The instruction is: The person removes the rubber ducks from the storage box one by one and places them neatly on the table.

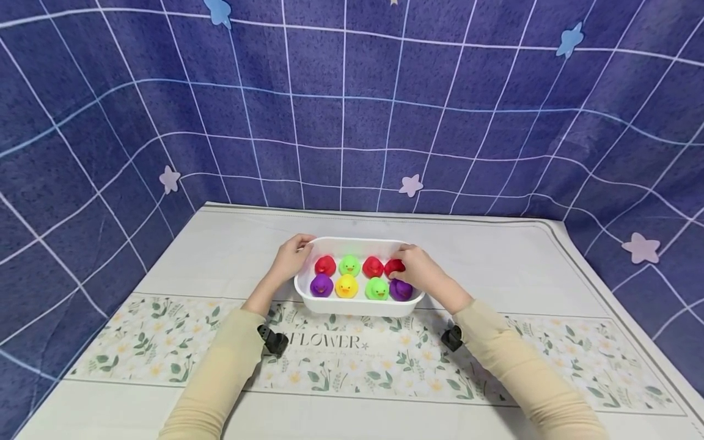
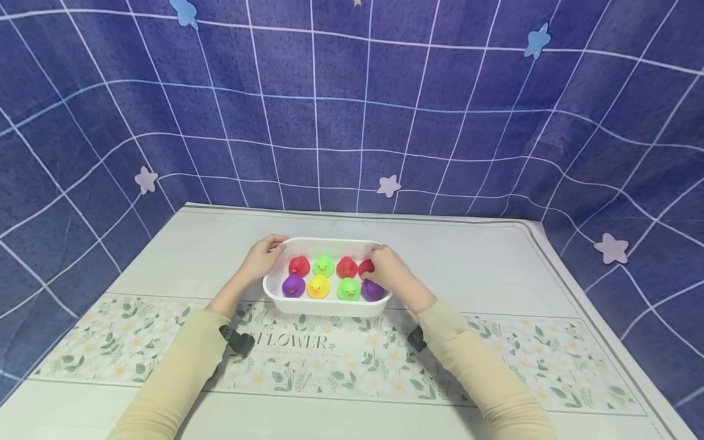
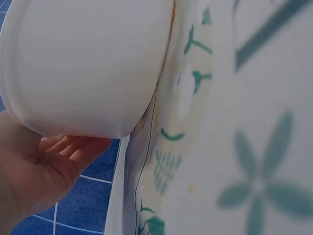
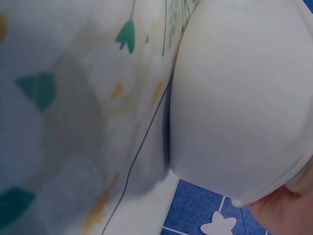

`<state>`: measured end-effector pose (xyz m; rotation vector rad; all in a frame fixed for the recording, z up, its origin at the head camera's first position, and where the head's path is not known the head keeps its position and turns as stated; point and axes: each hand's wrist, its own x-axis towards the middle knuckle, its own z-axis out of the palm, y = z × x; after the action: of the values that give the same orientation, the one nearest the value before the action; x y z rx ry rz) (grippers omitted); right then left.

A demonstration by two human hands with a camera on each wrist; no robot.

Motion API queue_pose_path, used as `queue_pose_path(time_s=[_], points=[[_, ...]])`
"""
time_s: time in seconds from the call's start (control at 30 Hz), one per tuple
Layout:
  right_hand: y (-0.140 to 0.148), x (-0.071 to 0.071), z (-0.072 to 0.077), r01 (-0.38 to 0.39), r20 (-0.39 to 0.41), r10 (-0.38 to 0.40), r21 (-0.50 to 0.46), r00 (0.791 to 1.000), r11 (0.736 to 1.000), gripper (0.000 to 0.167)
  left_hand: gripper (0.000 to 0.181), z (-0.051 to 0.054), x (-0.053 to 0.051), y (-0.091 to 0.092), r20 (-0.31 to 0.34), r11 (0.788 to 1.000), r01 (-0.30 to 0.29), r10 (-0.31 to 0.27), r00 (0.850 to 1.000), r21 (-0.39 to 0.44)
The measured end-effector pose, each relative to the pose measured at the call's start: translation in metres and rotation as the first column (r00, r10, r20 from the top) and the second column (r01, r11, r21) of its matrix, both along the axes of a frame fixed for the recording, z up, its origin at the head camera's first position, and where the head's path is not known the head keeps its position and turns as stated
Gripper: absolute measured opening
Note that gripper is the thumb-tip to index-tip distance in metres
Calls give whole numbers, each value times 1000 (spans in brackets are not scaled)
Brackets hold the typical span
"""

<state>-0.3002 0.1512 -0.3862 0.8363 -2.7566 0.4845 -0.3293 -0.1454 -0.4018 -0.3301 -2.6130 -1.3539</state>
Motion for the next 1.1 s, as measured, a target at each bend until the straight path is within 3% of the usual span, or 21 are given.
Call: queue_pose_path(time_s=[0.47, 0.83, 1.1], points=[[5, 3, 6, 18, 5, -17, -77, 1000, 997, 28, 28, -3, -1, 0, 24, 1000, 7, -7, 1000, 5], [16, 5, 28, -17, -66, 3, -207, 998, 978, 34, 28, -2, -3, 0, 25, 1000, 10, -10, 1000, -4], [29, 6, 37, -13, -59, -2, -257, 998, 966, 36, 28, -2, -2, 0, 35, 1000, 5, -5, 999, -11]])
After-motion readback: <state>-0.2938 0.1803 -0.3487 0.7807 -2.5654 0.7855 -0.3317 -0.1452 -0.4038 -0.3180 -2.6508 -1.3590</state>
